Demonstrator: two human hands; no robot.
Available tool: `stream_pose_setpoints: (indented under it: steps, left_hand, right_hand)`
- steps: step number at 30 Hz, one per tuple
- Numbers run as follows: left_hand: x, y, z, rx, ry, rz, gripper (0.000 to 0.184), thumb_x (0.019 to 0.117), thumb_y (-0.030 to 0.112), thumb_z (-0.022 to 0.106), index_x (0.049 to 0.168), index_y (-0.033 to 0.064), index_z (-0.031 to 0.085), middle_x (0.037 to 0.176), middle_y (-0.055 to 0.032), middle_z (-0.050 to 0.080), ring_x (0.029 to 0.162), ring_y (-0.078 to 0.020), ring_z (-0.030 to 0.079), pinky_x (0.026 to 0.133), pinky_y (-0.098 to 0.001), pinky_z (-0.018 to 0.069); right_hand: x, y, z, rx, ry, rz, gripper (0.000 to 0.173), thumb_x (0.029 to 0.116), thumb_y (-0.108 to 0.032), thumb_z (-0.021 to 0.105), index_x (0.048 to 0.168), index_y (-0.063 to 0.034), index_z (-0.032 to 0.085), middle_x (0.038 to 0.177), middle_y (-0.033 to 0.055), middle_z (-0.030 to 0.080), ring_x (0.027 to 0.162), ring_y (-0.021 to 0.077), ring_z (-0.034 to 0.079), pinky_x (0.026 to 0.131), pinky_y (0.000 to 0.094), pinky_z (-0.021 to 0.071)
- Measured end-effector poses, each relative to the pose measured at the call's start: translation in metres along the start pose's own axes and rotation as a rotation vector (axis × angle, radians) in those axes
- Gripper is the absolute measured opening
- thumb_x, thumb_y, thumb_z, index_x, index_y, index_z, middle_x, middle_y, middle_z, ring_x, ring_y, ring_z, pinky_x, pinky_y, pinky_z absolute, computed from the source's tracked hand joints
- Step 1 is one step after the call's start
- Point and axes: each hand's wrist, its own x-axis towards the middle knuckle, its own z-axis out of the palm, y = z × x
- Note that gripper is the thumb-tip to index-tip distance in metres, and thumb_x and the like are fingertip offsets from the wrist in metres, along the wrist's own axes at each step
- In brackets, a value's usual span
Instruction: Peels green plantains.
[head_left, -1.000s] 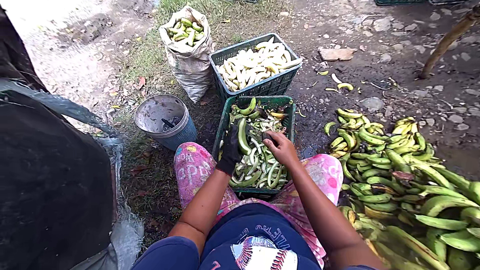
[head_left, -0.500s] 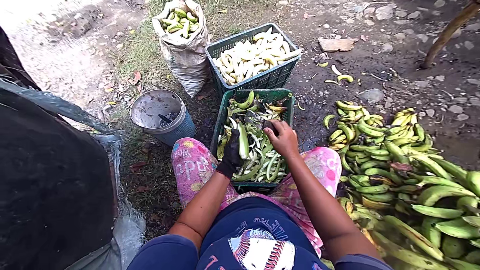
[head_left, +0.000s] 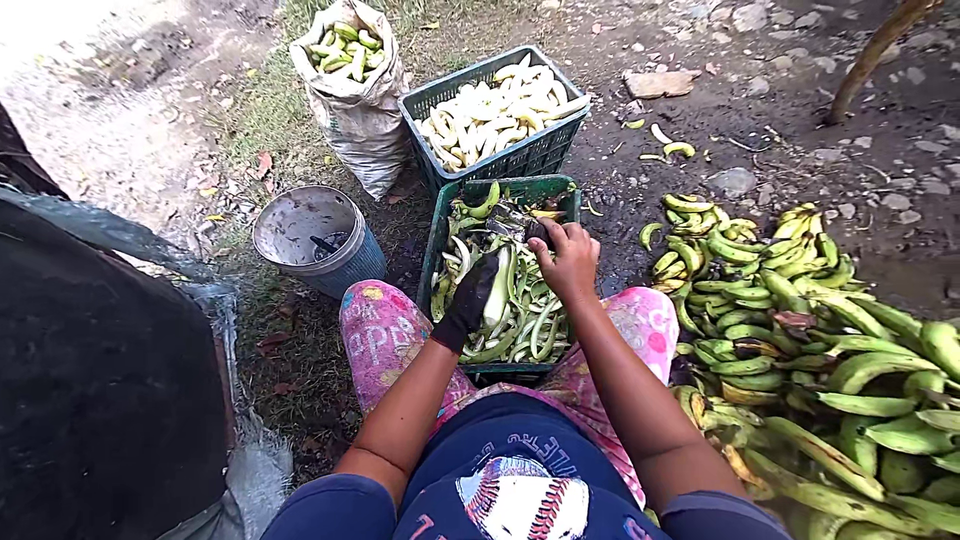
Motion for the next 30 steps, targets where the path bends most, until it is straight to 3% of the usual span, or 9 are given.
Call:
stream_pose_setpoints:
  steps: [4,8,13,17,21,24,26,29,30]
  left_hand:
    - [0.012,-0.007,0.003,-0.228,0.476,0.042,0.055,0.1093,0.051,0.029,0.151,0.0196,0.044,0.144,-0.0062,0.054,0.128,-0.0165,0.054,0.106,-0.0467,0.0463]
    - [0.020,0.013,-0.005,-0.179,0.695,0.160,0.054,0.1114,0.040,0.029,0.157,0.0116,0.027,0.157,-0.0098,0.037,0.142,-0.0192,0.038,0.114,-0.0468,0.0359]
    - [0.007,0.015,-0.007,-0.174,0.268,0.162,0.040,0.1071,0.029,0.045,0.143,0.0128,0.051,0.133,-0.0086,0.059,0.117,-0.0162,0.058,0.097,-0.0412,0.0514]
    - [0.004,0.002,-0.027,0.006,-0.080,-0.016,0.043,0.1045,0.015,0.052,0.147,0.0176,0.048,0.123,-0.0084,0.062,0.100,-0.0138,0.059,0.085,-0.0358,0.0520]
    - [0.006,-0.003,-0.017,-0.077,0.183,-0.057,0.039,0.1077,0.028,0.047,0.145,0.0166,0.051,0.131,-0.0104,0.062,0.112,-0.0197,0.061,0.093,-0.0440,0.0521]
    - [0.027,0.007,-0.001,-0.544,0.486,-0.021,0.043,0.1087,0.039,0.037,0.141,0.0140,0.049,0.125,-0.0074,0.060,0.108,-0.0158,0.060,0.090,-0.0417,0.0532]
    - [0.048,0.024,0.005,-0.949,0.613,-0.071,0.042,0.1101,0.043,0.028,0.126,0.0124,0.052,0.103,-0.0038,0.061,0.089,-0.0117,0.060,0.077,-0.0359,0.0546]
    - [0.041,0.021,0.004,-1.052,0.358,-0.014,0.041,0.1082,0.045,0.027,0.105,0.0177,0.057,0.081,0.0021,0.062,0.069,-0.0079,0.061,0.061,-0.0283,0.0554]
    - [0.031,0.016,0.000,-0.983,0.219,0.033,0.043,0.1085,0.049,0.029,0.115,0.0201,0.060,0.090,0.0024,0.065,0.075,-0.0075,0.063,0.064,-0.0274,0.0561]
  right_hand:
    - [-0.039,-0.024,0.017,0.113,-0.210,0.067,0.058,0.1031,-0.061,0.045,0.140,-0.0206,0.064,0.112,0.0187,0.067,0.102,0.0386,0.065,0.085,0.0621,0.0485]
    - [-0.065,-0.038,0.028,0.122,-0.183,0.089,0.057,0.1004,-0.062,0.048,0.135,-0.0212,0.068,0.105,0.0180,0.067,0.096,0.0384,0.065,0.083,0.0606,0.0480]
    - [-0.008,-0.018,0.010,0.043,-0.072,-0.014,0.058,0.1015,-0.060,0.046,0.134,-0.0181,0.069,0.111,0.0247,0.067,0.103,0.0452,0.064,0.090,0.0638,0.0464]
    - [0.020,-0.015,-0.002,-0.008,-0.225,0.026,0.057,0.1030,-0.061,0.043,0.135,-0.0216,0.068,0.115,0.0218,0.069,0.109,0.0417,0.065,0.092,0.0625,0.0457]
    - [-0.014,-0.019,0.011,0.080,-0.245,0.042,0.058,0.1020,-0.062,0.047,0.136,-0.0198,0.067,0.111,0.0196,0.067,0.103,0.0398,0.064,0.085,0.0622,0.0481]
    - [-0.058,-0.029,0.033,0.147,-0.177,0.044,0.057,0.0964,-0.063,0.057,0.134,-0.0218,0.068,0.109,0.0165,0.067,0.100,0.0367,0.064,0.085,0.0599,0.0482]
    - [-0.071,-0.032,0.040,0.159,-0.113,0.043,0.057,0.0959,-0.063,0.056,0.131,-0.0204,0.070,0.106,0.0169,0.067,0.097,0.0369,0.064,0.084,0.0596,0.0477]
    - [-0.053,-0.031,0.031,0.146,-0.106,0.080,0.062,0.0990,-0.065,0.047,0.133,-0.0187,0.070,0.108,0.0189,0.067,0.099,0.0390,0.064,0.086,0.0616,0.0468]
    - [-0.045,-0.028,0.027,0.143,-0.114,0.091,0.063,0.1002,-0.065,0.044,0.134,-0.0182,0.068,0.109,0.0195,0.067,0.100,0.0395,0.064,0.086,0.0621,0.0467]
